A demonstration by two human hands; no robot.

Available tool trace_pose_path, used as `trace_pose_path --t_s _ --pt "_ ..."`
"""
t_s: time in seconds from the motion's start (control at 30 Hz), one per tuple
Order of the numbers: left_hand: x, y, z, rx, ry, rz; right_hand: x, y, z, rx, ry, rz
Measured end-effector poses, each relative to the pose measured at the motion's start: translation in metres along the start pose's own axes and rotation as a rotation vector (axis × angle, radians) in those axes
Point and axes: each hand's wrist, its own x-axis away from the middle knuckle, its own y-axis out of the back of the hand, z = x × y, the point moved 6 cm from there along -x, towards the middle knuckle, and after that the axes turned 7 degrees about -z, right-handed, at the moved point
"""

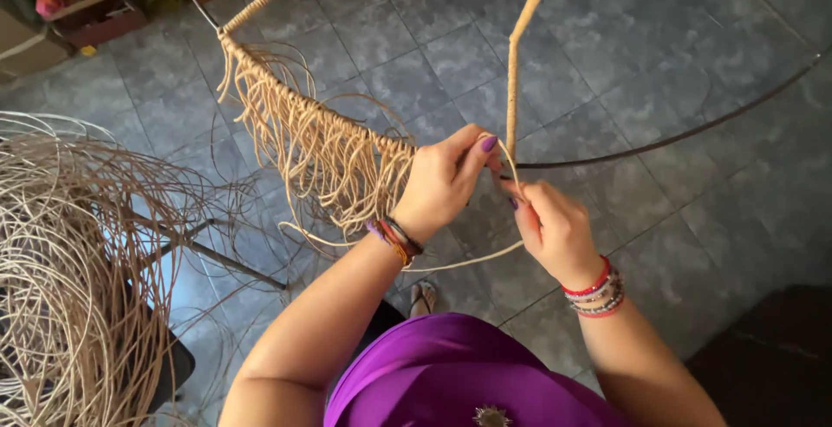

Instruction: Tying and weaving natural fibers onto a circular frame to create a decorative fringe

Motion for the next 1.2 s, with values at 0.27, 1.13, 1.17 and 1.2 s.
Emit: trace_pose_path --t_s 0.27,1.13,1.17,1.2 --pt "-0.009 -0.001 0.006 -0.083 0.156 0.008 0.013 -0.003 -0.005 0.123 0.099 -0.155" --pt "0.014 0.026 0.009 -0.440 -0.580 -0.250 0.001 -0.021 -0.044 -0.192 -0.308 0.156" --pt "0.027 0.022 0.008 -0.471 -0.649 -0.240 0.016 -0.028 -0.064 -0.392 -0.471 0.176" --pt "0.040 0.018 0.008 -0.502 -0.718 -0.230 0.033 -0.036 -0.083 -0.594 -0.633 0.195"
